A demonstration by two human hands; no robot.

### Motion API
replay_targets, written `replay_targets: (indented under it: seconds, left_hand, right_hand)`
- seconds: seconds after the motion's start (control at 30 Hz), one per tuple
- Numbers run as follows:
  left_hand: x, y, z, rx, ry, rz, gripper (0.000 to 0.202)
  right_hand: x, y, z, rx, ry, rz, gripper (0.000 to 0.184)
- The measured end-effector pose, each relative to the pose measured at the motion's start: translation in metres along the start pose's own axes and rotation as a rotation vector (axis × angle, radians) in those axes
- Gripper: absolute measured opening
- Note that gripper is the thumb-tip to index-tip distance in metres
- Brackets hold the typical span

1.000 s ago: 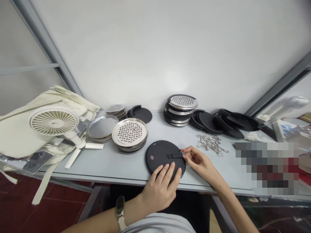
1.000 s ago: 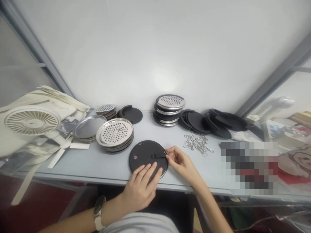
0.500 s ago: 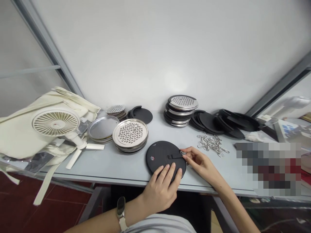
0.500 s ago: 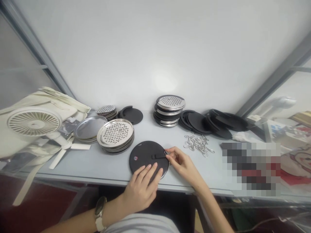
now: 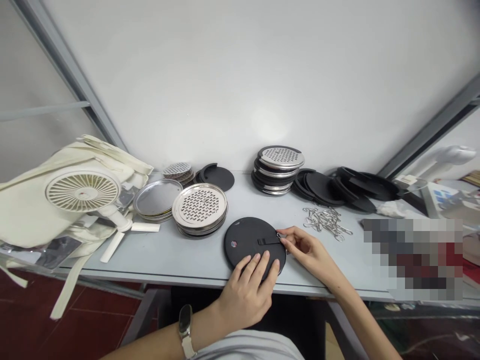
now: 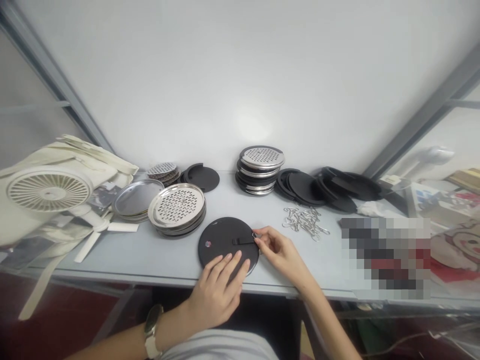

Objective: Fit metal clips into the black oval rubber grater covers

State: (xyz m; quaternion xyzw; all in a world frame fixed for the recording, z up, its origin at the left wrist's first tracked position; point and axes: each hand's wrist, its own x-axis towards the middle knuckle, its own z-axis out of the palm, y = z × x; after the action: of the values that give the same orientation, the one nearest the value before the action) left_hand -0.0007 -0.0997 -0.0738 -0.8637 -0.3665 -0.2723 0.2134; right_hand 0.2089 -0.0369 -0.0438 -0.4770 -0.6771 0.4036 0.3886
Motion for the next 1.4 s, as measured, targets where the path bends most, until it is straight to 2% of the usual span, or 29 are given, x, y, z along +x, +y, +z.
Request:
replay_targets:
  seconds: [0.2,0.3,0.4,0.47,0.53,0.6,0.67,0.77,0.93,1.13,1.4]
  left_hand:
    - [0.002,0.0,-0.006,-0.053,-0.014,-0.008,0.05]
    - [0.01,-0.008,-0.017,-0.184,-0.067,-0.017,0.047]
    - [0.023,-0.024,-0.033,-0.383,-0.18,-0.016,0.039]
    - [0.033,-0.037,-0.043,-0.508,-0.31,-0.04,0.034]
    - [0.043,-0.049,-0.05,-0.606,-0.425,-0.02,0.038]
    - [0.054,-0.058,-0.053,-0.632,-0.453,0.029,0.045]
    - [0.065,-0.064,-0.051,-0.61,-0.472,0.05,0.044]
    - [0.082,-0.069,-0.043,-0.576,-0.486,0.038,0.028]
    - [0.103,-0.069,-0.024,-0.503,-0.502,0.024,0.013]
    - [0.101,-0.057,-0.003,-0.465,-0.424,0.006,0.014]
    - [0.099,-0.049,0.003,-0.414,-0.422,-0.117,0.017]
  right_hand:
    - [0.0,0.0,-0.001,-0.012,-0.004,-0.007,0.03]
    - [0.0,-0.001,-0.001,-0.018,-0.013,-0.005,0.03]
    - [0.0,-0.002,-0.001,-0.03,-0.008,0.003,0.031]
    - [0.0,-0.004,-0.001,-0.036,-0.012,0.004,0.031]
    - [0.0,-0.006,-0.001,-0.039,-0.018,0.009,0.03]
    - [-0.001,-0.008,-0.001,-0.042,-0.02,0.021,0.029]
    - [-0.001,-0.008,-0.001,-0.045,-0.023,0.031,0.028]
    - [-0.001,-0.006,-0.001,-0.051,-0.023,0.037,0.026]
    - [-0.002,-0.006,-0.002,-0.049,-0.028,0.066,0.024]
    - [-0.002,-0.01,-0.003,-0.028,-0.025,0.096,0.024]
    - [0.0,-0.01,-0.002,-0.048,0.019,0.082,0.02]
